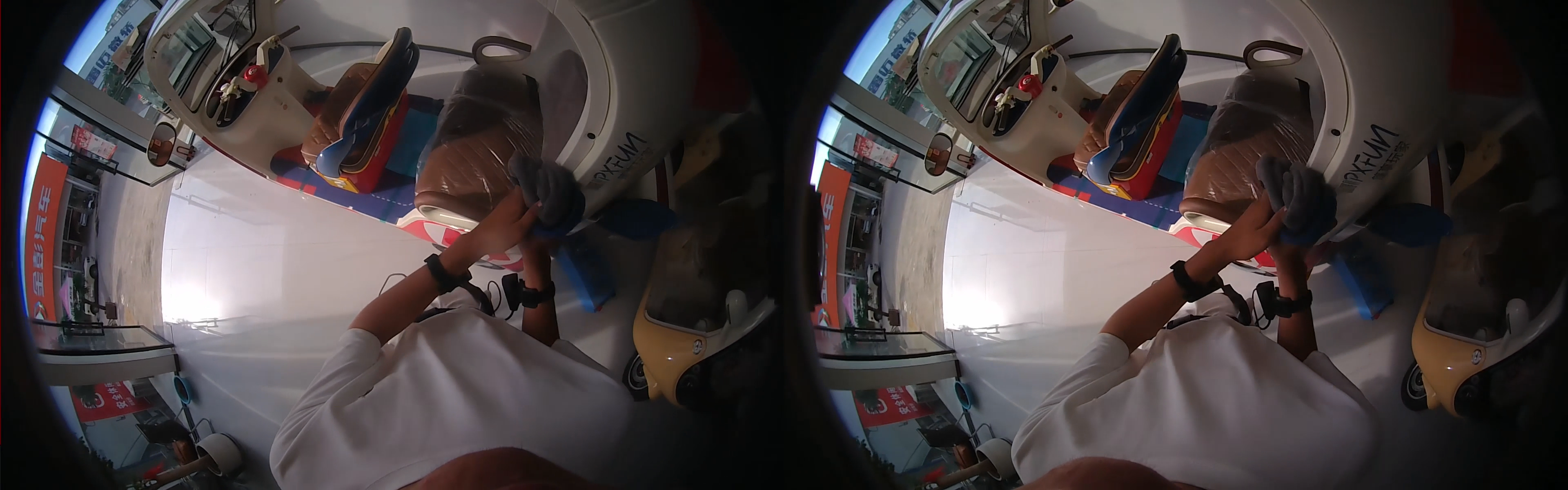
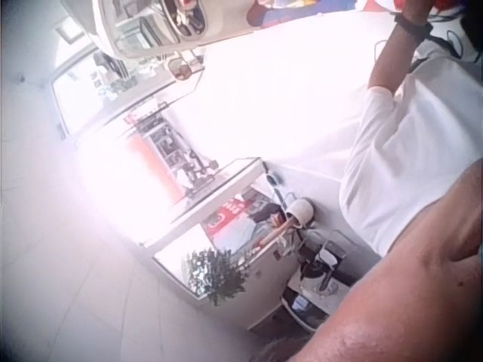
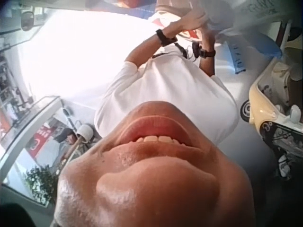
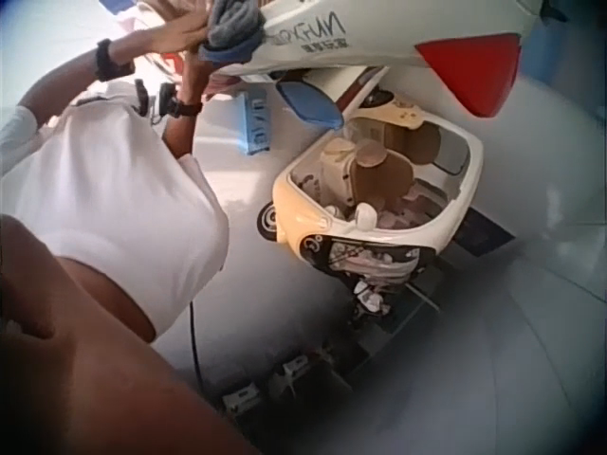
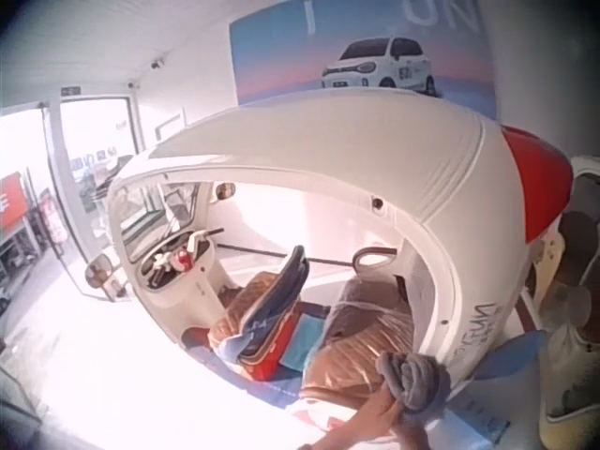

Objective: The person cleans showroom vehicles and fixtures by wiping down small electric cars, door frames, scooter seats, and vehicle bodies with a cloth.

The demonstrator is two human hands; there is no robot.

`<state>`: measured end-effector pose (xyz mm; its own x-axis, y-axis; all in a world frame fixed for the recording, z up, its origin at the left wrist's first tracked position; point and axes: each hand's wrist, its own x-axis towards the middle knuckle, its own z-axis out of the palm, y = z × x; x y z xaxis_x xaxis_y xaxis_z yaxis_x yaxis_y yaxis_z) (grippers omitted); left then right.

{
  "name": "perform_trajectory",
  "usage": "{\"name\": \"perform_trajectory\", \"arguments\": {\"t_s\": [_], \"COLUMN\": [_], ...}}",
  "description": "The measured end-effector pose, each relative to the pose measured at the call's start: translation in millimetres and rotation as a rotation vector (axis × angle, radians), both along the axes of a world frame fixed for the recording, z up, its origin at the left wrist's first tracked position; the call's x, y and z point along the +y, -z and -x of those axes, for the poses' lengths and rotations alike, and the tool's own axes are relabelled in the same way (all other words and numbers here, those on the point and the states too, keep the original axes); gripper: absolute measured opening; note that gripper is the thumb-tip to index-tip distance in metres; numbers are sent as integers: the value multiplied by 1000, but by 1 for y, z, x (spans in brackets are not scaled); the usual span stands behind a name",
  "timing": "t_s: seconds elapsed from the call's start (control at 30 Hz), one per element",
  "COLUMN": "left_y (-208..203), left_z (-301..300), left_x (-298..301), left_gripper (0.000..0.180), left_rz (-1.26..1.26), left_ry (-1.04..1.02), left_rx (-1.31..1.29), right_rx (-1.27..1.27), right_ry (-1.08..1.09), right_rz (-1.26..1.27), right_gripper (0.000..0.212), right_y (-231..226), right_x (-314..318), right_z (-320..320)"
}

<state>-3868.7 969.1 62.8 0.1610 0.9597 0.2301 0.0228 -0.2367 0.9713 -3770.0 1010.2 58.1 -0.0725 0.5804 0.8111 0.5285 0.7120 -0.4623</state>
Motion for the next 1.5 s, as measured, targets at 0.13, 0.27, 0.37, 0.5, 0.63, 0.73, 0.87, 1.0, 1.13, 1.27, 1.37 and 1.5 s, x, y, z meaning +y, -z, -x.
{"name": "perform_trajectory", "arguments": {"t_s": [0.13, 0.27, 0.37, 0.5, 0.63, 0.73, 0.87, 1.0, 1.13, 1.27, 1.37, 1.5], "left_y": [-22, -14, 1, 53, 81, 82, 107, 120, 139, 143, 124, 130], "left_z": [-2, 3, 5, 41, 99, 151, 236, 299, 347, 357, 332, 315], "left_x": [5, 7, 6, 6, 14, 18, 21, 31, 44, 73, 94, 146], "left_gripper": [40, 37, 34, 39, 42, 42, 48, 45, 39, 36, 33, 33], "left_rz": [-256, -140, -23, -11, 85, 155, 192, -41, 127, 30, -207, -431], "left_ry": [-14, 73, 52, 121, 74, -124, -443, -744, -763, -629, -490, -432], "left_rx": [113, 31, 97, 216, 384, 368, 392, 368, 268, 460, 602, 912], "right_rx": [-90, -200, -300, -415, -210, -204, -178, -253, -505, -687, -704, -708], "right_ry": [117, 265, 372, 481, 217, 68, -97, -255, -174, -134, -32, 46], "right_rz": [188, 111, 57, -60, 248, 390, 466, 405, 504, 204, 305, 374], "right_gripper": [31, 34, 37, 39, 42, 45, 48, 44, 41, 29, 22, 15], "right_y": [17, 27, 33, 45, 88, 86, 100, 122, 116, 100, 92, 94], "right_x": [-20, -27, -33, -34, -34, -26, -4, 15, 32, 78, 121, 175], "right_z": [-24, -23, -10, 19, 69, 127, 227, 305, 351, 343, 319, 318]}}
